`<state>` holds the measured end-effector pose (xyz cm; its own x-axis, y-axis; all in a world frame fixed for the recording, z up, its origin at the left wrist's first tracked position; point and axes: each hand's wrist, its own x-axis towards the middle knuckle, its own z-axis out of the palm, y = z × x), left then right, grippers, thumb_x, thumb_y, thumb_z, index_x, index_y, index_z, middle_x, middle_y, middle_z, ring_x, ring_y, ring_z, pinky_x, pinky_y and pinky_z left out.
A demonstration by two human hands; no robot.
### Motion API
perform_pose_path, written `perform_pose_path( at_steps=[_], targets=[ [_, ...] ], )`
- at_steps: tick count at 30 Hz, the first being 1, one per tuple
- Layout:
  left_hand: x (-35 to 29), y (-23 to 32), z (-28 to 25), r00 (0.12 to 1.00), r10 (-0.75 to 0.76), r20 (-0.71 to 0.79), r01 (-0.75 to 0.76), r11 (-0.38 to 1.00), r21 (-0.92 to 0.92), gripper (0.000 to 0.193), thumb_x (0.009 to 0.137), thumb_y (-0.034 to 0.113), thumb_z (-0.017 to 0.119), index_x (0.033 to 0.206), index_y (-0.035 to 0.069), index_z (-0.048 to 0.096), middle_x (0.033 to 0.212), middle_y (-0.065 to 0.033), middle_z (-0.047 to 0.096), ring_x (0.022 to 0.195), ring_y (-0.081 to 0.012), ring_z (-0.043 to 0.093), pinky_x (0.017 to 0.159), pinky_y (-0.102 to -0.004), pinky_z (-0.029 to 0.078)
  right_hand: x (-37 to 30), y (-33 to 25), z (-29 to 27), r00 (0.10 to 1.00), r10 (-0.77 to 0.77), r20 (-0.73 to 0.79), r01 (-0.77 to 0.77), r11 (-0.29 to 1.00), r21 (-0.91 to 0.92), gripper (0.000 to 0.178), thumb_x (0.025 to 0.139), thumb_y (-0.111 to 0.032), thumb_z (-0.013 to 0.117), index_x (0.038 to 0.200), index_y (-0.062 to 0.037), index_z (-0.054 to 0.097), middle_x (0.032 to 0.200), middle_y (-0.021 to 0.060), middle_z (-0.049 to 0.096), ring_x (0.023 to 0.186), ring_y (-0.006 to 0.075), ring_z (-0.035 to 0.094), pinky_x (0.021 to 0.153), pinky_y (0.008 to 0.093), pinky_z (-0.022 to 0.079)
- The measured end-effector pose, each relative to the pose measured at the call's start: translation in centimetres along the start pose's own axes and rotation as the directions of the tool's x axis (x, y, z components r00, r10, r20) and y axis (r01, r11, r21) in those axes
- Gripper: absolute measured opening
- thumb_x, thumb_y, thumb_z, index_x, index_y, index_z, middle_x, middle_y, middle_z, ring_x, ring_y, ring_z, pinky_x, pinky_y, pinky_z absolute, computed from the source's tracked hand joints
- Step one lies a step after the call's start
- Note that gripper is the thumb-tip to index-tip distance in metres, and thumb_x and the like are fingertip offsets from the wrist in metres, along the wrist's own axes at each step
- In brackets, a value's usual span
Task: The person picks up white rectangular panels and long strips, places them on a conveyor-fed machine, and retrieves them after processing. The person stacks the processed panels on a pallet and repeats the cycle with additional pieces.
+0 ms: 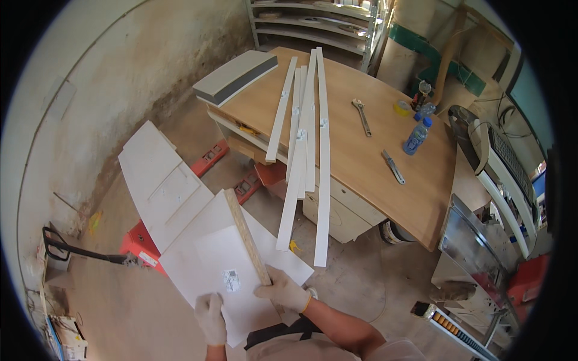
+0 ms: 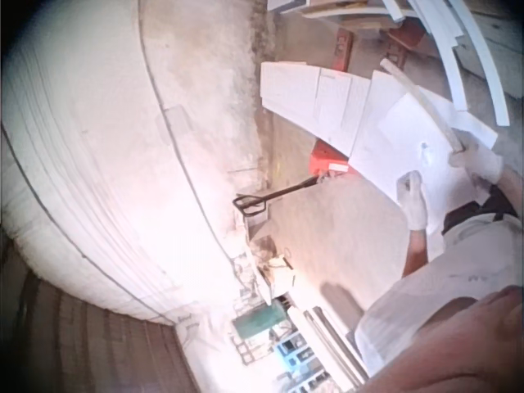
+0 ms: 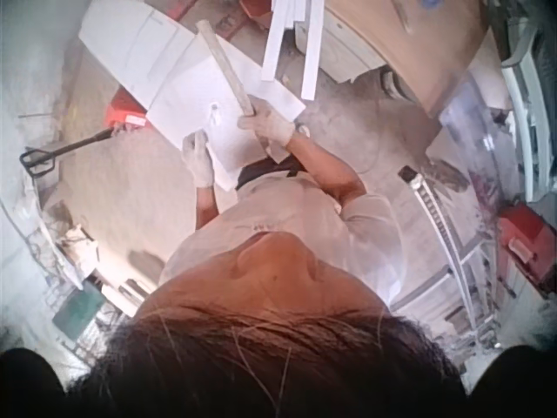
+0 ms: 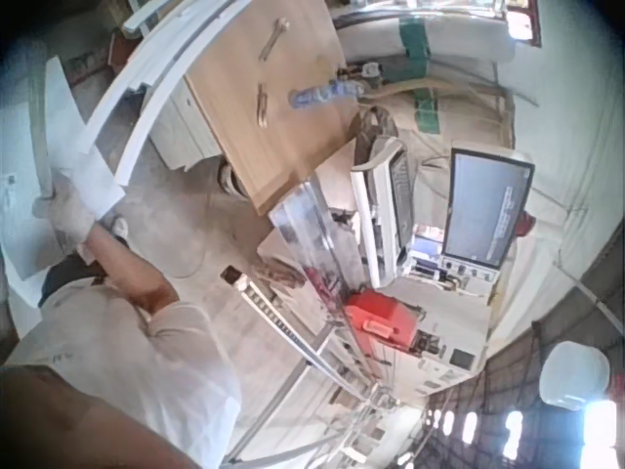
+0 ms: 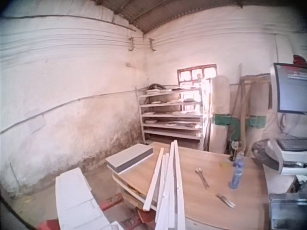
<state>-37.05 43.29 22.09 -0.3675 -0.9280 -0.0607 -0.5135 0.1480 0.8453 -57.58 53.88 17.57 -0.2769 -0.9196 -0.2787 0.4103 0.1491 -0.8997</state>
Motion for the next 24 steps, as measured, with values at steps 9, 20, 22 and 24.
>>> perform_pose_path(
  at_steps=[9,20,22,24],
  targets=[
    [1.5,1.8,0.8,0.882,-0.233,0.409,0.410,0.808,-0.424,0.050,0.095,0.024,0.074,0.131,-0.010,0.070,0.117,-0.0134,0.075,0.105,-0.0225,0.070,0.094,-0.0376,0.055,5.0,-5.9,-5.2,0.739,-0.350,-0.575,-0.238,0.664,-0.709,0.054,0.092,-0.042,0.081,0.112,0.0034,0.060,0.102,0.0280,0.074,0.094,0.0458,0.074,0.087,0.0535,0.059],
    [5.7,-1.9,-3.2,0.917,-0.243,0.316,0.390,0.709,-0.587,0.050,0.096,0.024,0.074,0.131,-0.010,0.068,0.118,-0.0128,0.073,0.104,-0.0219,0.069,0.092,-0.0362,0.056,11.7,-7.2,-10.3,0.537,-0.279,-0.796,-0.578,0.566,-0.588,0.060,0.082,-0.040,0.086,0.119,0.0026,0.065,0.114,0.0303,0.075,0.110,0.0479,0.074,0.097,0.0539,0.059],
    [6.1,-2.6,-3.3,0.914,-0.258,0.312,0.398,0.713,-0.578,0.049,0.097,0.024,0.073,0.130,-0.011,0.068,0.117,-0.0122,0.074,0.104,-0.0209,0.069,0.091,-0.0353,0.056,9.1,-8.8,-14.3,0.553,-0.274,-0.786,-0.618,0.497,-0.609,0.055,0.081,-0.039,0.085,0.116,0.0010,0.068,0.113,0.0288,0.076,0.108,0.0446,0.075,0.096,0.0550,0.059],
    [6.3,-2.9,-3.2,0.920,-0.250,0.303,0.382,0.748,-0.543,0.047,0.098,0.024,0.073,0.129,-0.011,0.069,0.117,-0.0116,0.074,0.103,-0.0199,0.069,0.090,-0.0344,0.056,6.2,-10.0,-18.4,0.550,-0.380,-0.744,-0.660,0.347,-0.666,0.049,0.084,-0.039,0.084,0.109,0.0001,0.068,0.109,0.0281,0.077,0.105,0.0465,0.075,0.092,0.0553,0.059]
  ],
)
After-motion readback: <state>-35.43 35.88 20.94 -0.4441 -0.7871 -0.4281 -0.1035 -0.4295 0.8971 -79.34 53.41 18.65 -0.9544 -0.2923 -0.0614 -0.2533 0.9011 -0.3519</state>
